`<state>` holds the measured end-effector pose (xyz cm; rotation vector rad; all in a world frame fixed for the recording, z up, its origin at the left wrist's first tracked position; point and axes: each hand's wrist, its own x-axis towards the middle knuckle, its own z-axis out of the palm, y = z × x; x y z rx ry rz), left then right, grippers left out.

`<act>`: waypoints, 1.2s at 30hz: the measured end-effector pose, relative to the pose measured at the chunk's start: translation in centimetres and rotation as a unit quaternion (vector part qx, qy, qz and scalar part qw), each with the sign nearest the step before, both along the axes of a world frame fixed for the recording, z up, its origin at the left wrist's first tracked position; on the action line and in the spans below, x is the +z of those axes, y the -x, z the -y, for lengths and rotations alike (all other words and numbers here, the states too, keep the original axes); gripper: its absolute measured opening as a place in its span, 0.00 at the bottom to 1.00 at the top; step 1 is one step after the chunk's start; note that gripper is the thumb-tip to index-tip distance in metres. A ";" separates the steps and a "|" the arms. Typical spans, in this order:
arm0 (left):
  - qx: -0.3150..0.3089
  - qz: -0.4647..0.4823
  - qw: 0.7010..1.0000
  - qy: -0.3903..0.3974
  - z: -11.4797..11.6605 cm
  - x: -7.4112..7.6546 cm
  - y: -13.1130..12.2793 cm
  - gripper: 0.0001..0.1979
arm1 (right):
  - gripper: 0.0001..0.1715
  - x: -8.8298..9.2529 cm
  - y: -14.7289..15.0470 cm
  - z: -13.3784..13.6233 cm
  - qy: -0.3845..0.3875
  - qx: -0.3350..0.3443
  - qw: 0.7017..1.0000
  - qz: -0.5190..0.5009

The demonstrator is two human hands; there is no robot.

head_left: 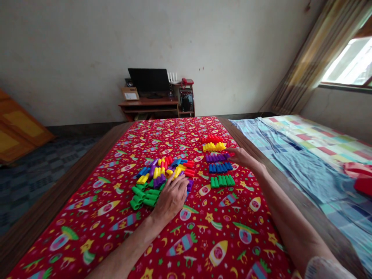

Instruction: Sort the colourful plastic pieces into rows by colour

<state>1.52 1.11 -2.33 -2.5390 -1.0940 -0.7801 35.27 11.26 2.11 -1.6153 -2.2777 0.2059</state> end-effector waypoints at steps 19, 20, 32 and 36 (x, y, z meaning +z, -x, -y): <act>-0.144 0.040 0.989 0.010 0.8 0.9 0.2 0.12 | 0.17 -0.2 17.1 3.5 -0.044 0.355 0.934 0.003; -0.143 0.041 0.989 0.011 0.9 1.0 0.1 0.12 | 0.17 0.0 17.5 3.0 -0.034 0.351 0.935 0.029; -0.139 0.112 0.982 0.061 0.7 0.6 0.4 0.14 | 0.08 1.7 17.5 2.8 -0.048 0.271 0.960 0.058; -0.013 0.346 0.929 0.128 0.1 1.4 0.8 0.10 | 0.12 3.2 15.9 2.9 0.023 0.248 0.954 -0.167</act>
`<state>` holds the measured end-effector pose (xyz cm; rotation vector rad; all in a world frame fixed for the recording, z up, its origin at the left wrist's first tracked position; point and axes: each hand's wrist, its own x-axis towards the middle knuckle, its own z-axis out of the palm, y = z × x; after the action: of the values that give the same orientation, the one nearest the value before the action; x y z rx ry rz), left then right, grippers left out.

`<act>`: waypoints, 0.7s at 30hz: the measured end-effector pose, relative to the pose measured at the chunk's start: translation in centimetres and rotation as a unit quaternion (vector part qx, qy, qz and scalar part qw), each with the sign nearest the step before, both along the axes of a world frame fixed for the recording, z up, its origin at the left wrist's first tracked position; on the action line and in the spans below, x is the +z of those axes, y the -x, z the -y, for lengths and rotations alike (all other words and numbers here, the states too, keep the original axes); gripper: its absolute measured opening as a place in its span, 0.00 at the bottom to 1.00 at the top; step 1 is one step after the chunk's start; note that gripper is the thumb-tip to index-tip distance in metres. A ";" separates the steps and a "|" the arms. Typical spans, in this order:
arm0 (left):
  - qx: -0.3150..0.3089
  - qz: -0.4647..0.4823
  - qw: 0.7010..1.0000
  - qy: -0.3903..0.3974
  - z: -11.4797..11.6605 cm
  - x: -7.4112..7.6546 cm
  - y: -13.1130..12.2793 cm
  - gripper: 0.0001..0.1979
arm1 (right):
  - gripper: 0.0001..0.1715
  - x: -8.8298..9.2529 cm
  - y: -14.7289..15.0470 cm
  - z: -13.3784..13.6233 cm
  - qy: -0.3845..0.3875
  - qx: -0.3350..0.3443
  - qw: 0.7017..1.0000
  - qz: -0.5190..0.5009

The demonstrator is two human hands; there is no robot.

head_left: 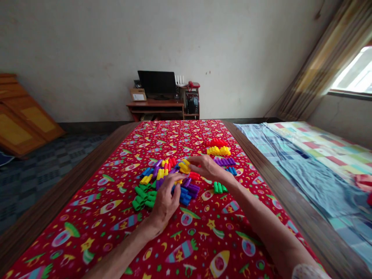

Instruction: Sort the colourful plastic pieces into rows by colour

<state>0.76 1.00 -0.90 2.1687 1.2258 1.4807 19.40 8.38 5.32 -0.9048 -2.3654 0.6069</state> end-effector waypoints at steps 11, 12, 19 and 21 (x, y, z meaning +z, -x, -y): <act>-0.038 0.379 0.856 0.351 -1.1 3.4 0.6 0.25 | 0.23 1.2 0.6 2.1 0.023 0.076 0.996 -0.037; -0.043 0.385 0.852 0.354 -1.0 3.4 0.6 0.26 | 0.25 1.5 0.5 2.1 0.027 0.104 0.994 -0.029; -0.043 0.381 0.864 0.327 -0.7 2.9 0.2 0.23 | 0.28 1.7 -0.1 1.5 -0.045 0.106 0.993 0.001; -0.037 0.373 0.873 0.311 -0.7 2.8 0.1 0.20 | 0.28 1.7 -1.8 0.0 -0.084 0.045 0.995 -0.008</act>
<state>0.68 1.71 1.89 1.0508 1.0856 1.4063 21.25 8.37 6.98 -0.7197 -2.4107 0.4395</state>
